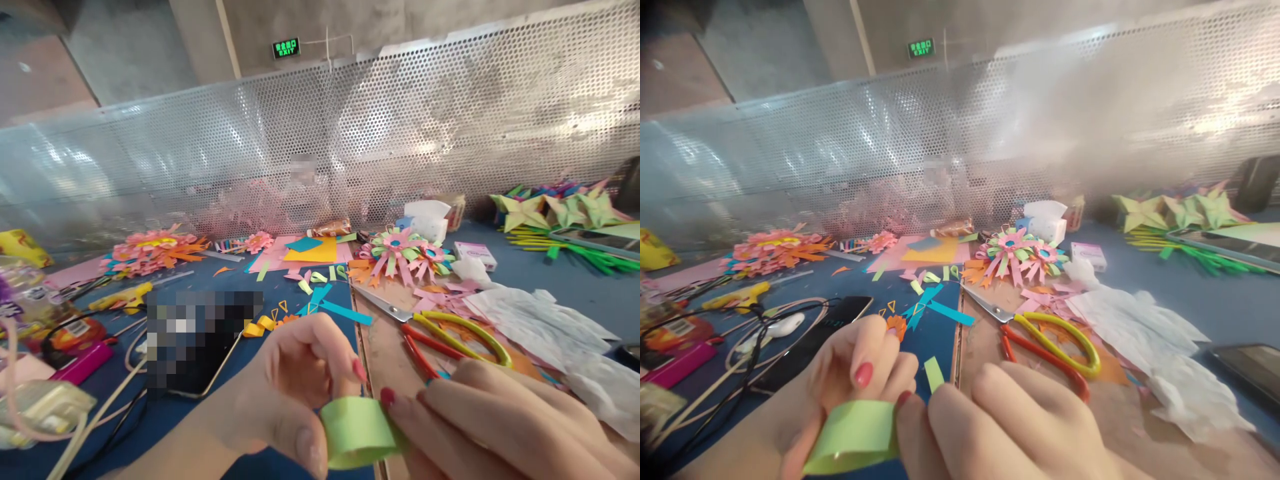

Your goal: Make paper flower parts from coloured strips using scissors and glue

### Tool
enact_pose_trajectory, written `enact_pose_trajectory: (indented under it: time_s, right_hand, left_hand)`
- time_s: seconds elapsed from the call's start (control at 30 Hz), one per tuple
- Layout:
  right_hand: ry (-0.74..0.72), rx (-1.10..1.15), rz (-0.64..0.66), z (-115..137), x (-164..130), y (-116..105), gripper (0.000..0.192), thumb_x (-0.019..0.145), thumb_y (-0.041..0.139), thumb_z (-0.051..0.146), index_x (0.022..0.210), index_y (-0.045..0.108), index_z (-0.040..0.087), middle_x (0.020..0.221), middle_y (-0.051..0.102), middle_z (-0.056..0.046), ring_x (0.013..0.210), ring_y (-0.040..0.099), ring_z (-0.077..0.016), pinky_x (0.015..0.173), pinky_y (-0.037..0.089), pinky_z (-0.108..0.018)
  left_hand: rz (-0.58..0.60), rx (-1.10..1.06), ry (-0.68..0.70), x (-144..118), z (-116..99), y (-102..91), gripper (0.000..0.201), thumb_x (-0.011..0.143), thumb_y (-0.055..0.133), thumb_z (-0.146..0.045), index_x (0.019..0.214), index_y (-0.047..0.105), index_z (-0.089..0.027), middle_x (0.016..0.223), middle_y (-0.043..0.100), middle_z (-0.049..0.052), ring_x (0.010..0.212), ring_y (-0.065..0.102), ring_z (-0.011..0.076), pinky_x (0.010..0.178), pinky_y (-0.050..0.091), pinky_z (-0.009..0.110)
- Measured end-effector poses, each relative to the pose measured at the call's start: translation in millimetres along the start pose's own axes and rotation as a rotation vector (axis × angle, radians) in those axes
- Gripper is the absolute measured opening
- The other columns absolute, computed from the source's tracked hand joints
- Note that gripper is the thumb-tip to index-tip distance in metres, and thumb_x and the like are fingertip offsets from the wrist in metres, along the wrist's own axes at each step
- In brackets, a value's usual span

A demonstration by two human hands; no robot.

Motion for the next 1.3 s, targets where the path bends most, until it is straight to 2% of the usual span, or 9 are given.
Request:
enact_pose_trajectory:
  time_s: [0.1,0.2,0.27,0.4,0.6,0.7,0.83,1.0,1.3]
  right_hand:
    - [0.012,0.007,-0.029,-4.4,1.1,1.7,0.014,0.081,0.057,0.015,0.074,0.065,0.024,0.052,0.058,0.002,0.036,0.048,-0.0115,0.030,0.030,-0.031]
    - [0.028,0.134,0.024,-10.5,1.7,3.9,0.023,0.087,0.045,0.011,0.075,0.063,0.020,0.051,0.054,0.000,0.042,0.048,-0.0125,0.036,0.034,-0.030]
    - [0.021,0.239,0.105,-13.1,0.4,6.8,0.026,0.089,0.040,0.011,0.076,0.061,0.017,0.056,0.054,-0.001,0.047,0.047,-0.0128,0.040,0.035,-0.030]
    - [0.005,0.327,0.240,-14.5,-7.0,13.6,0.015,0.088,0.044,0.007,0.086,0.058,0.012,0.070,0.055,-0.004,0.058,0.047,-0.0127,0.045,0.035,-0.028]
    - [-0.014,0.318,0.259,-15.1,-18.7,20.2,0.017,0.084,0.047,-0.001,0.091,0.057,0.011,0.083,0.054,-0.006,0.069,0.046,-0.0138,0.054,0.037,-0.027]
    - [0.011,0.339,0.263,-15.9,-18.9,22.6,0.018,0.084,0.048,0.000,0.093,0.058,0.010,0.080,0.053,-0.006,0.068,0.045,-0.0139,0.053,0.036,-0.027]
    - [0.019,0.388,0.244,-14.4,-13.1,23.9,0.017,0.083,0.047,0.000,0.087,0.060,0.010,0.072,0.052,-0.004,0.060,0.043,-0.0125,0.048,0.033,-0.027]
    - [0.060,0.387,0.207,-14.6,-9.3,24.5,0.015,0.085,0.048,0.004,0.079,0.060,0.012,0.072,0.056,-0.004,0.061,0.049,-0.0115,0.049,0.037,-0.024]
    - [0.090,0.374,0.248,-14.6,-11.9,24.8,0.020,0.087,0.045,0.009,0.074,0.060,0.015,0.070,0.056,-0.003,0.058,0.051,-0.0106,0.051,0.041,-0.022]
  left_hand:
    - [-0.080,-0.009,-0.026,1.1,-6.5,-0.3,0.034,0.053,0.084,-0.032,0.081,0.065,-0.027,0.060,0.052,-0.004,0.056,0.045,0.0101,0.054,0.034,0.023]
    - [-0.167,-0.016,-0.035,3.2,-11.3,1.9,0.026,0.059,0.082,-0.027,0.079,0.065,-0.024,0.062,0.051,-0.004,0.059,0.046,0.0083,0.059,0.035,0.023]
    - [-0.200,-0.022,-0.021,5.0,-11.9,2.2,0.026,0.060,0.081,-0.026,0.079,0.064,-0.022,0.061,0.049,-0.005,0.058,0.045,0.0071,0.056,0.034,0.021]
    - [-0.236,-0.033,-0.074,6.4,-7.6,-1.7,0.027,0.061,0.080,-0.027,0.082,0.065,-0.019,0.064,0.050,-0.004,0.056,0.044,0.0051,0.050,0.030,0.017]
    - [-0.267,-0.023,-0.135,6.1,-6.0,-8.0,0.022,0.066,0.077,-0.025,0.084,0.066,-0.019,0.065,0.051,-0.004,0.056,0.045,0.0036,0.050,0.031,0.015]
    - [-0.300,-0.003,-0.147,6.1,-5.6,-9.4,0.021,0.064,0.079,-0.026,0.079,0.066,-0.019,0.065,0.050,-0.004,0.057,0.046,0.0038,0.050,0.031,0.014]
    - [-0.347,0.043,-0.198,6.2,-3.6,-11.5,0.020,0.064,0.079,-0.026,0.077,0.066,-0.018,0.065,0.050,-0.003,0.057,0.044,0.0039,0.051,0.031,0.015]
    - [-0.355,0.038,-0.217,8.7,-3.1,-13.8,0.020,0.064,0.079,-0.027,0.077,0.066,-0.018,0.067,0.051,-0.002,0.055,0.043,0.0028,0.050,0.031,0.014]
    - [-0.346,0.038,-0.230,5.6,0.1,-13.7,0.022,0.065,0.078,-0.028,0.079,0.065,-0.017,0.066,0.051,-0.003,0.057,0.044,0.0031,0.050,0.033,0.014]
Point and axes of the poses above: each hand's wrist, its own x-axis towards the middle knuckle, its own y-axis out of the palm, z = x × y, the point moved 4 cm from there along x, towards the middle knuckle
